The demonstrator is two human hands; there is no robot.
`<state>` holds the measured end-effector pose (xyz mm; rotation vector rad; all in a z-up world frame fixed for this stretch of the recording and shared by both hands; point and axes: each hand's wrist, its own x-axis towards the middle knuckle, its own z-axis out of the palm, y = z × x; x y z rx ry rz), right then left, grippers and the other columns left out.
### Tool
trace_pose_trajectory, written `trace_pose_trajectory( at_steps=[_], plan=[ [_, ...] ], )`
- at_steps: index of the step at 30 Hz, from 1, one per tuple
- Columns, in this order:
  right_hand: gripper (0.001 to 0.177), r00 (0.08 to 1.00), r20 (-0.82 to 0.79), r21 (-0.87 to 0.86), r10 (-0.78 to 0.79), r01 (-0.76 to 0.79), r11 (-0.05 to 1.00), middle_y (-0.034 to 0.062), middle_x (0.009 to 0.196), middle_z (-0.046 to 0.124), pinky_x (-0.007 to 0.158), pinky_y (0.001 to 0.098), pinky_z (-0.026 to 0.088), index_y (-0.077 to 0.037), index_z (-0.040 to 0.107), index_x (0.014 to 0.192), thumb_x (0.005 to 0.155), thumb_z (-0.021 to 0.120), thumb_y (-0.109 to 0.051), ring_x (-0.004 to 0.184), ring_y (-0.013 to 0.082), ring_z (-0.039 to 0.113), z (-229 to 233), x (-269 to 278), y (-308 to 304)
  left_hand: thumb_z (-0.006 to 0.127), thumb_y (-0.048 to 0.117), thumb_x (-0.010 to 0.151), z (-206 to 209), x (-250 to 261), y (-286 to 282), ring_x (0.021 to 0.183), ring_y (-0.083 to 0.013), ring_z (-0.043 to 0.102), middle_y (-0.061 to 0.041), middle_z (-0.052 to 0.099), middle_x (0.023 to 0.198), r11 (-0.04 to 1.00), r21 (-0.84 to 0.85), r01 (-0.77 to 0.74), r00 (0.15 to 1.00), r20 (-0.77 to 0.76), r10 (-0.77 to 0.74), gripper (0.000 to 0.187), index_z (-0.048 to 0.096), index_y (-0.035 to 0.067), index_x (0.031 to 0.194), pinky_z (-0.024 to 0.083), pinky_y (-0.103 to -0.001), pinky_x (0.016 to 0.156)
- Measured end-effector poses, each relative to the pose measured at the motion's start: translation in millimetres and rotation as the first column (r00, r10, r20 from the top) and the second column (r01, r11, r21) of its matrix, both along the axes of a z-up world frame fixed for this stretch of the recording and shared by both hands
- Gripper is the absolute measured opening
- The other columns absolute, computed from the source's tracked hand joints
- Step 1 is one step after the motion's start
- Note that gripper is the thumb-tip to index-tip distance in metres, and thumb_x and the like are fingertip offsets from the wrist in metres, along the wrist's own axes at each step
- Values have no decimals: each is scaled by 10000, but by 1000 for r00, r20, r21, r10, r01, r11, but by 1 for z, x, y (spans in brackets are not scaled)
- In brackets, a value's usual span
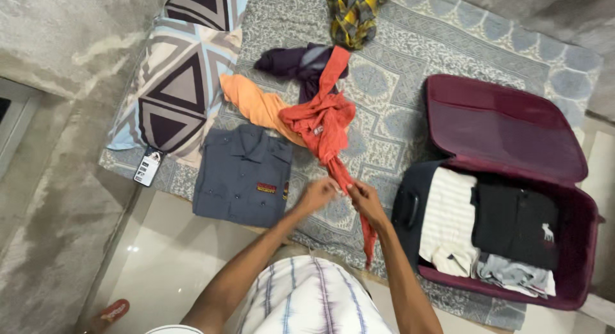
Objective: The person folds a black shirt, buttons it, and places it into a suitcase. They then fold a red shirt and place it into the suitcase as well. Finally, they pick up a purple shirt and begin to fold it.
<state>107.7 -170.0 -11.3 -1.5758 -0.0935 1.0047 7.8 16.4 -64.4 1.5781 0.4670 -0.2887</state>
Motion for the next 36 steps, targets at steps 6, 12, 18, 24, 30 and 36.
trace_pose_trajectory(
  at_steps=[6,12,18,24,30,36],
  plan=[
    [441,987,0,-70,164,-163,984,-85,830,643,523,214,421,-122,633,1428,1031,592,-312,599,31,519,58,-69,-90,646,288,852,-28,28,13,881,-306,742,-138,752,982,898,431,-94,990,139,37,411,637,113,1224,578,-427,775],
    [411,979,-54,-141,195,-201,969,-44,882,741,591,237,519,-151,638,1403,1006,596,-244,702,35,637,100,-123,-148,690,718,839,-24,54,-77,1126,-408,682,-267,688,1202,819,526,230,963,-245,-113,844,612,-1,1273,540,-513,930],
    [390,903,229,-274,363,-298,914,56,955,781,727,281,561,-141,668,1368,984,620,-191,794,99,672,108,-165,-159,764,729,747,-8,18,-170,1210,-417,600,-230,594,1325,807,339,483,763,-615,-198,912,593,43,1323,504,-566,966],
    [386,866,296,-273,404,-328,904,134,1006,796,814,313,576,-95,706,1299,930,636,-184,841,165,733,108,-180,-167,558,230,942,-33,-16,-191,1016,-376,746,-172,774,1059,633,688,356,932,-316,-180,282,786,92,1035,584,-580,821],
    [392,831,194,-455,522,-395,798,163,970,785,761,391,569,-79,760,1146,904,688,-379,832,270,740,83,-157,-193,586,292,900,-35,-12,-164,965,-439,694,-237,729,1013,788,591,174,984,-78,-159,279,749,71,948,557,-539,834],
    [463,815,194,-665,546,-300,684,212,945,767,816,463,568,-35,799,1011,930,648,-466,899,365,745,-13,-131,-208,605,261,883,-20,-31,-140,940,-389,717,-200,739,1033,784,523,335,942,-219,-256,228,755,105,955,591,-466,824]
  ],
)
